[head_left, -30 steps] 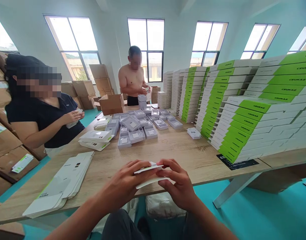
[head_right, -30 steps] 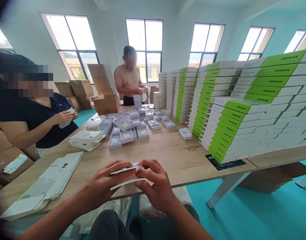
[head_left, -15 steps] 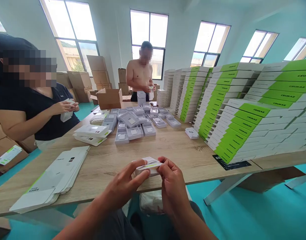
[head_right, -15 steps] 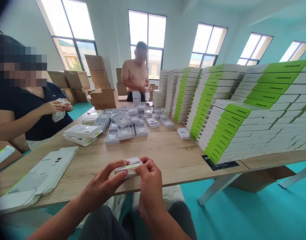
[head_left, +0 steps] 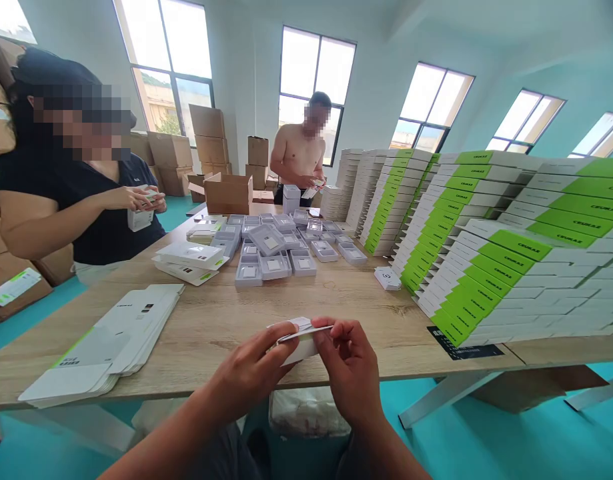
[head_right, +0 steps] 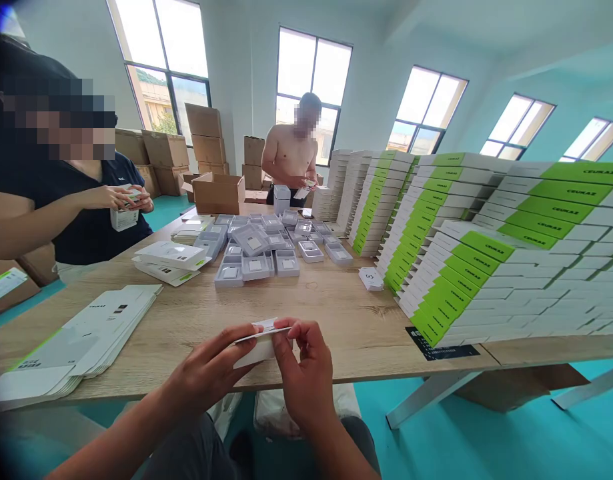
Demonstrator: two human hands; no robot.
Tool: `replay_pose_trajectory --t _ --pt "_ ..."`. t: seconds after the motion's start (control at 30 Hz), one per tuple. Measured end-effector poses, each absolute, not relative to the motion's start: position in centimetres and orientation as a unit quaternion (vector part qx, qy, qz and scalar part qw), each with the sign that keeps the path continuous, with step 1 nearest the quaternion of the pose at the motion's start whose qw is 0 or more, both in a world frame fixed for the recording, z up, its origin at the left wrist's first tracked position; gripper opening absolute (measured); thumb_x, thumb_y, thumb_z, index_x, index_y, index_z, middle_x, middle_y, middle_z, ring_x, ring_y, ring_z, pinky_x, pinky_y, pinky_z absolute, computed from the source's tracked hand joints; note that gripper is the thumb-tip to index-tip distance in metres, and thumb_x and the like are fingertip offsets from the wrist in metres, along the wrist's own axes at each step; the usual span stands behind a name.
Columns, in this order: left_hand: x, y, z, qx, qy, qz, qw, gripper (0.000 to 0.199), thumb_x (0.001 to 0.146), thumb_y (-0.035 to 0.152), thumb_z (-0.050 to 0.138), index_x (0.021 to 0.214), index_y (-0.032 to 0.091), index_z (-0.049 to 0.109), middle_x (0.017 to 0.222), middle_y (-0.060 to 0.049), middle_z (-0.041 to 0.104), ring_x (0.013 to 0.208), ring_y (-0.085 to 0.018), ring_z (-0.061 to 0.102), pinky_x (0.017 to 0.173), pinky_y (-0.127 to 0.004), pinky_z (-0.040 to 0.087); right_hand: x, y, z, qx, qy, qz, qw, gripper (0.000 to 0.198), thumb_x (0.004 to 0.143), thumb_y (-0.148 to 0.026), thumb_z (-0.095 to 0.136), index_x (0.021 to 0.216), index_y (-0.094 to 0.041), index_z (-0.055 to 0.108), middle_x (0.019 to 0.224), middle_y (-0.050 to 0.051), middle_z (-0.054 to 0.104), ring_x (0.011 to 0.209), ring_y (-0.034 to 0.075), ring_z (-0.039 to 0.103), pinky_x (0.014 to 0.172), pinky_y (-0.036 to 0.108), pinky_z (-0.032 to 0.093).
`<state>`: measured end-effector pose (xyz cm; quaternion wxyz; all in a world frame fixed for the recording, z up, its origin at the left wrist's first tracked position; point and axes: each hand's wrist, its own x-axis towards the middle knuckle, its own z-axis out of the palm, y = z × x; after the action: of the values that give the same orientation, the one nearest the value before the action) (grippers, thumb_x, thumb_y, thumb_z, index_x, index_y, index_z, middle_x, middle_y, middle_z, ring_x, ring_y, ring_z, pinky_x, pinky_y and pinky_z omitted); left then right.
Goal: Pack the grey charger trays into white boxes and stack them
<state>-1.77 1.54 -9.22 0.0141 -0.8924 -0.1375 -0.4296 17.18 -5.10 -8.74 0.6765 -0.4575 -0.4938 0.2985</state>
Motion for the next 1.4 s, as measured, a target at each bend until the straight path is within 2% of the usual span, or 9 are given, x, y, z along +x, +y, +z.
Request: replay_pose_trajectory --t 0.1,0.2,0.37,0.6,0.83,1.03,1.17,1.3,1.4 --pt "-2.0 1.5 -9.0 -0.893 -0.142 -0.428 0.011 0.023 0.098 0.015 0.059 0.121 0.016 0.057 0.123 -0.015 0.068 0.114 -0.022 0.069 0.094 -0.03 0.061 18.1 -4.9 -9.3 -0.463 -0.592 0.225 0.62 0.009 0.091 -0.028 0.07 0.099 -0.027 0.066 0.119 0.007 0.074 0.108 0.023 0.069 0.091 0.037 0.055" --pt "-2.1 1.6 -8.9 -0.89 -0.147 -0.432 0.013 0.024 0.099 0.015 0.057 0.123 0.017 0.055 0.121 -0.014 0.069 0.114 -0.022 0.069 0.095 -0.031 0.06 18.4 -4.6 -9.4 -0.471 -0.608 0.195 0.609 0.006 0.092 -0.027 0.068 0.097 -0.026 0.071 0.116 0.007 0.074 0.105 0.022 0.069 0.089 0.036 0.055" --pt "-1.8 1.8 -9.5 -0.875 -0.142 -0.464 0.001 0.033 0.097 0.015 0.06 0.127 0.021 0.048 0.121 -0.014 0.067 0.112 -0.02 0.07 0.091 -0.03 0.062 17.0 -4.6 -9.0 -0.494 -0.532 0.231 0.647 0.011 0.089 -0.034 0.072 0.094 -0.024 0.069 0.111 0.007 0.073 0.103 0.022 0.068 0.089 0.036 0.055" --pt "-1.8 1.8 -9.7 -0.873 -0.154 -0.461 -0.043 0.022 0.098 0.016 0.059 0.119 0.018 0.053 0.118 -0.014 0.068 0.109 -0.02 0.071 0.091 -0.028 0.061 16.1 -4.4 -8.7 -0.519 -0.478 0.273 0.654 0.021 0.087 -0.041 0.072 0.096 -0.022 0.069 0.106 0.007 0.072 0.098 0.023 0.066 0.089 0.037 0.054" --pt "-1.8 2.2 -9.9 -0.873 -0.144 -0.465 -0.006 0.023 0.099 0.013 0.055 0.121 0.018 0.054 0.121 -0.015 0.069 0.114 -0.02 0.07 0.095 -0.03 0.06 15.9 -3.7 -7.7 -0.47 -0.381 0.36 0.71 0.036 0.075 -0.04 0.083 0.092 -0.025 0.055 0.096 0.002 0.07 0.082 0.018 0.065 0.074 0.03 0.056" --pt "-1.8 2.6 -9.4 -0.875 -0.12 -0.468 -0.025 0.027 0.098 0.01 0.058 0.122 0.02 0.052 0.126 -0.016 0.067 0.118 -0.02 0.067 0.096 -0.031 0.059 16.9 -3.4 -6.2 -0.453 -0.403 0.413 0.68 0.035 0.072 -0.04 0.085 0.085 -0.023 0.058 0.08 -0.002 0.063 0.072 0.014 0.058 0.065 0.024 0.051" --pt "-1.7 2.9 -8.8 -0.852 -0.137 -0.5 -0.074 0.033 0.096 0.023 0.065 0.126 0.022 0.053 0.125 -0.015 0.068 0.115 -0.021 0.069 0.092 -0.031 0.061 18.2 -3.3 -5.7 -0.435 -0.456 0.396 0.668 0.033 0.076 -0.04 0.083 0.093 -0.023 0.061 0.087 0.001 0.065 0.078 0.016 0.059 0.07 0.027 0.051" --pt "-1.5 3.2 -8.6 -0.833 -0.188 -0.513 -0.084 0.029 0.095 0.034 0.067 0.122 0.025 0.061 0.113 -0.009 0.075 0.1 -0.021 0.076 0.085 -0.029 0.064 19.4 -3.3 -5.9 -0.43 -0.459 0.385 0.676 0.031 0.079 -0.039 0.081 0.097 -0.024 0.061 0.09 0.001 0.067 0.079 0.016 0.062 0.07 0.027 0.052" --pt "-1.1 3.2 -8.5 -0.813 -0.217 -0.526 -0.121 0.029 0.091 0.039 0.07 0.117 0.026 0.065 0.112 -0.008 0.076 0.1 -0.022 0.076 0.085 -0.032 0.065 20.2 -3.6 -6.6 -0.421 -0.513 0.351 0.66 0.046 0.078 -0.035 0.082 0.118 -0.029 0.059 0.107 0.004 0.07 0.097 0.021 0.067 0.083 0.034 0.056"
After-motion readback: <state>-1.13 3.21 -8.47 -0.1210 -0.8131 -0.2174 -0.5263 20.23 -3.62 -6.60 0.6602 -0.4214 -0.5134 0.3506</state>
